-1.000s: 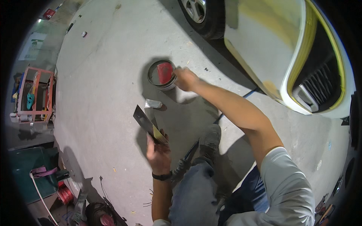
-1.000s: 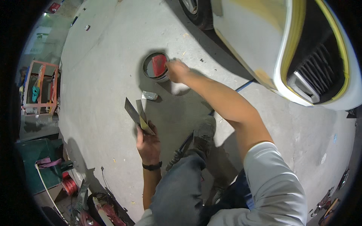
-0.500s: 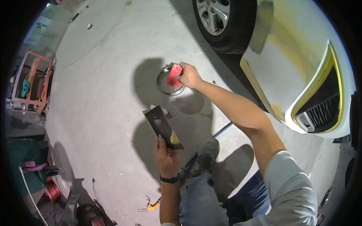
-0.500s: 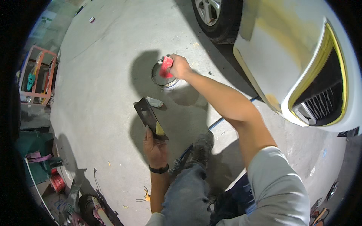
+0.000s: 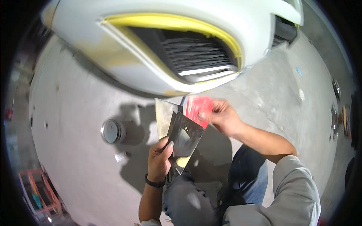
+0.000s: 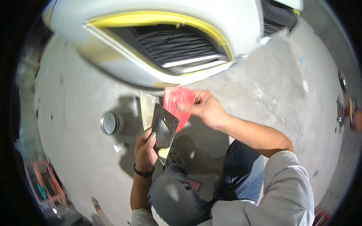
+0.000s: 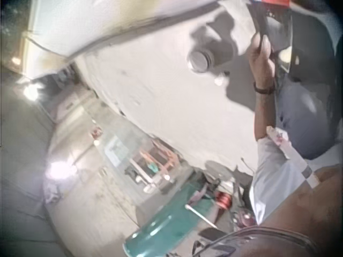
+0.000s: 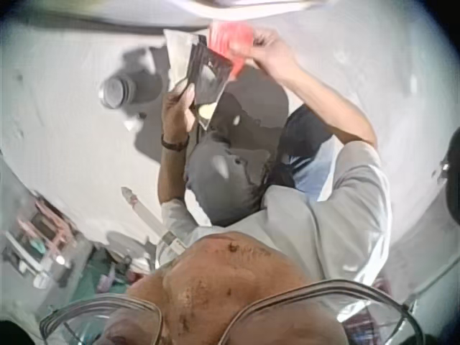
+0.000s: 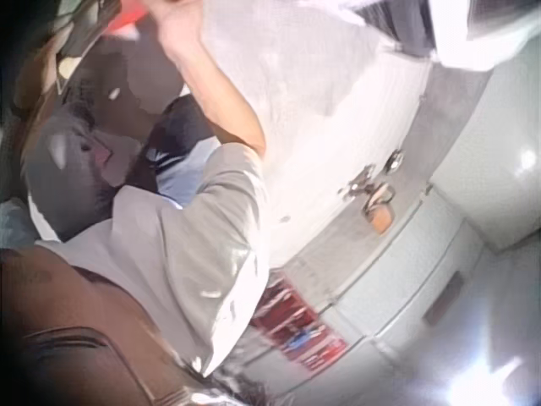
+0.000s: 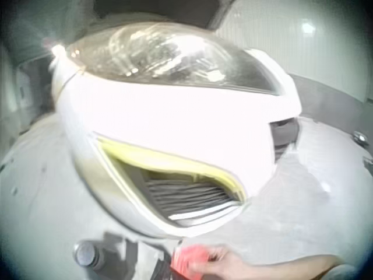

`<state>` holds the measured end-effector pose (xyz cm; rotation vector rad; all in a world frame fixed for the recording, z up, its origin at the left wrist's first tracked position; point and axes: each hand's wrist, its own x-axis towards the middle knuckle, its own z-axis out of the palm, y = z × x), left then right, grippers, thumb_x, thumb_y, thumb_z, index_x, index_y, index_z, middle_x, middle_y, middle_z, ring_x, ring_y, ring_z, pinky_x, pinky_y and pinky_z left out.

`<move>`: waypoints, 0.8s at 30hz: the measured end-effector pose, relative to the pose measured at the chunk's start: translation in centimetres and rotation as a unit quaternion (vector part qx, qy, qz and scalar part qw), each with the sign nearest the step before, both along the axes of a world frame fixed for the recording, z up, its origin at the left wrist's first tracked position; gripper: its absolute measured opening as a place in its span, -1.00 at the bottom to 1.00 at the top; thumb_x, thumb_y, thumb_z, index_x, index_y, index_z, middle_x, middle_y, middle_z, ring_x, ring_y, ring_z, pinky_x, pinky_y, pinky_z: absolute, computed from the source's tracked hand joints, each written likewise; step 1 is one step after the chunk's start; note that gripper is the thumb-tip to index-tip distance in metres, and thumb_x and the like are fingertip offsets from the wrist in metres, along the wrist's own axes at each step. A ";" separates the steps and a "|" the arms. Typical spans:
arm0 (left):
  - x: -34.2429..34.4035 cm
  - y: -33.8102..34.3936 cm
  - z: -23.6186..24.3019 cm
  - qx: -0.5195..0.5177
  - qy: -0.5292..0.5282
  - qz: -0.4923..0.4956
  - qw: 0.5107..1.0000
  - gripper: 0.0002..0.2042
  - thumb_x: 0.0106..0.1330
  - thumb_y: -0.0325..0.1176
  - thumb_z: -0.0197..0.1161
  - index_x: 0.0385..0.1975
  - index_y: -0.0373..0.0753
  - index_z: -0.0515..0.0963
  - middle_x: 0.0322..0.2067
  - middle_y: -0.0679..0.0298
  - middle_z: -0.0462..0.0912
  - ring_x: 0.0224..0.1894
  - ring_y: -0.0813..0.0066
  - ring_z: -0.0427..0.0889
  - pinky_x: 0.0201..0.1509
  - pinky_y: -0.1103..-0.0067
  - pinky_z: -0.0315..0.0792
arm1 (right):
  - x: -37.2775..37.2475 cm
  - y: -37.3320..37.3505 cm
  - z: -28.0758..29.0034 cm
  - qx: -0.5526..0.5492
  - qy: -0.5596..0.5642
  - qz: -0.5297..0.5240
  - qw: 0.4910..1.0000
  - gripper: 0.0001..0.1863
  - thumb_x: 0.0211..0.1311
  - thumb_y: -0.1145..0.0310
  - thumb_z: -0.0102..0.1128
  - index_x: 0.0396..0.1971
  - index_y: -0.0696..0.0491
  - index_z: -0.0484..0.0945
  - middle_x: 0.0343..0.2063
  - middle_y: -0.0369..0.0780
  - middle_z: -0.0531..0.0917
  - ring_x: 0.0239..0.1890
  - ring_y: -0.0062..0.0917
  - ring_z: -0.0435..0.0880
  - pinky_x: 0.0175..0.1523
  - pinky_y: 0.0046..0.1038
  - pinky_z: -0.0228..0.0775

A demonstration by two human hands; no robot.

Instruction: The person applies a yellow body filler to the front bumper of a white car using a metal spreader and a red plastic scraper. They repeatedly scoop filler from the spreader and smooth it onto the bumper surface, working along the edge near the grille.

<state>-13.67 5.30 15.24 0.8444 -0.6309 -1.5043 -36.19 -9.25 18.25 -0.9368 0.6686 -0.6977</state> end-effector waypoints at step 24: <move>-41.8 -21.3 8.4 0.016 -0.097 -0.501 0.860 -0.57 0.54 -0.28 0.08 0.24 -0.47 0.44 0.02 0.14 0.68 -0.02 0.47 0.69 0.10 0.58 0.52 | -40.1 1.4 3.7 -0.059 -0.305 -0.493 0.813 -0.32 0.48 0.40 0.15 0.51 0.13 0.14 0.12 -0.20 0.56 0.12 -0.51 0.56 0.29 -0.42 0.38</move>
